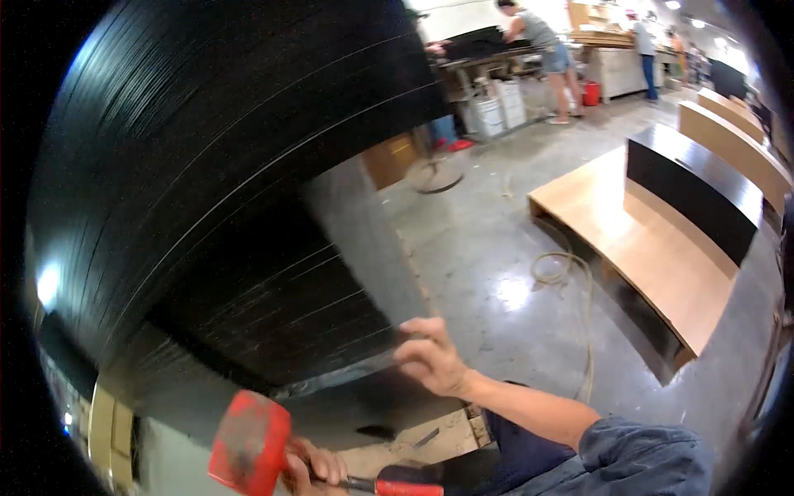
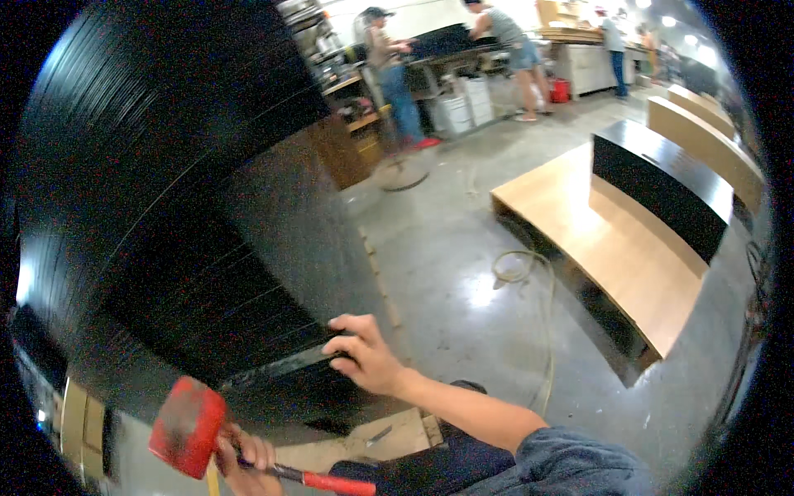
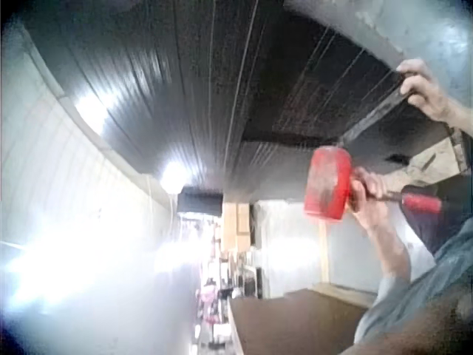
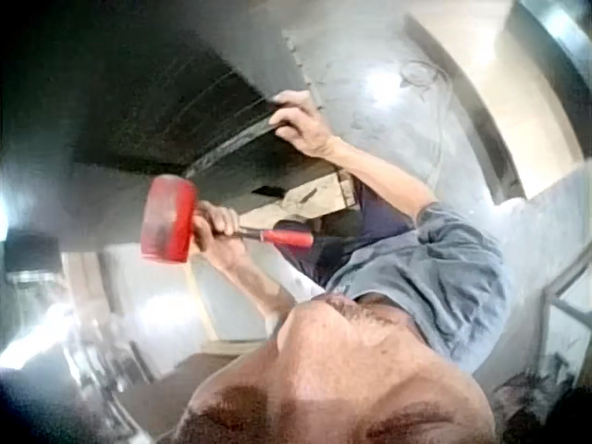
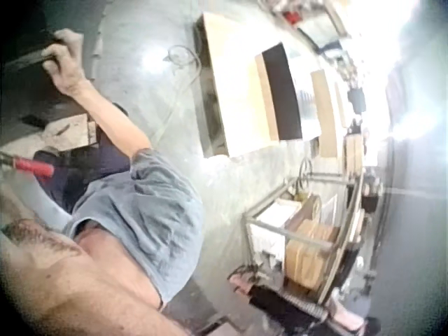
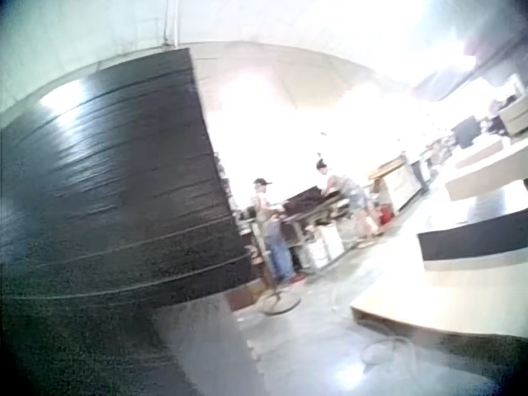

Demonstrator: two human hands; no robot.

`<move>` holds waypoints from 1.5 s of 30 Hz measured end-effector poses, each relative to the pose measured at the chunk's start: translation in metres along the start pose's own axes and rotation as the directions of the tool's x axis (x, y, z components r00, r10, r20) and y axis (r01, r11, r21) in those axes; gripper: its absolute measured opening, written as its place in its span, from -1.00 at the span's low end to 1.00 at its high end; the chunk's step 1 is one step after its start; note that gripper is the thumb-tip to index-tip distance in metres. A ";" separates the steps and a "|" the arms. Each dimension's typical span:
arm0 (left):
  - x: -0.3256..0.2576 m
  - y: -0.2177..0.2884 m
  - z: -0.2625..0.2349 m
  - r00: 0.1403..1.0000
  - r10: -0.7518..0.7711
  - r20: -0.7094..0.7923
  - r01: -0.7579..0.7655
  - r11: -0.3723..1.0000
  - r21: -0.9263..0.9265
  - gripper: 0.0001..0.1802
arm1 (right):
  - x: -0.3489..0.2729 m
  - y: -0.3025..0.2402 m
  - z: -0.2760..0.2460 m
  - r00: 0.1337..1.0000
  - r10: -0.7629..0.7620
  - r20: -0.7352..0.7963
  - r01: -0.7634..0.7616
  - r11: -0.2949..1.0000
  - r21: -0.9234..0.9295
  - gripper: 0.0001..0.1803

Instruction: Adjusting and sanding the edges of stacked black furniture panels using a rubber mallet and a hand sanding tool.

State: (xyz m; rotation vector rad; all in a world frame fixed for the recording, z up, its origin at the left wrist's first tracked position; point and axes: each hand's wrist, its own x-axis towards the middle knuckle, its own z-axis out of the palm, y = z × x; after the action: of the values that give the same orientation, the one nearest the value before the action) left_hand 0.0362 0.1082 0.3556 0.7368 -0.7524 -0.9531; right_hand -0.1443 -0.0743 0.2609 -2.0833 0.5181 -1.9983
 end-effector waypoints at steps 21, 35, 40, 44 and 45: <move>0.019 -0.029 0.087 0.825 0.521 0.218 -0.544 0.628 0.556 -0.57 | 0.005 0.001 -0.008 0.998 -0.058 0.021 0.058 0.998 0.023 -0.66; 0.039 -0.050 0.113 0.695 0.661 0.282 -0.643 0.396 0.656 -0.69 | 0.006 0.001 -0.010 0.999 -0.040 -0.011 0.041 0.993 0.109 -0.58; 0.055 -0.046 0.117 0.756 0.584 0.296 -0.583 0.395 0.710 -0.72 | 0.003 -0.002 -0.012 1.000 0.015 -0.004 -0.014 0.993 0.119 -0.57; 0.034 -0.055 0.121 0.738 0.634 0.229 -0.584 0.432 0.687 -0.74 | 0.002 0.000 -0.017 1.000 0.019 -0.001 -0.019 0.992 0.122 -0.60; 0.031 -0.058 0.114 0.738 0.635 0.231 -0.584 0.427 0.690 -0.74 | 0.003 -0.002 -0.016 1.000 0.010 0.002 -0.010 0.991 0.135 -0.61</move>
State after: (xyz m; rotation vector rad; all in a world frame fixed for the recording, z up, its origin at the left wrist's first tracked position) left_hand -0.0699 0.0340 0.3759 1.0675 -1.2640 0.1163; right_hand -0.1599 -0.0726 0.2656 -1.9975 0.3804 -1.9680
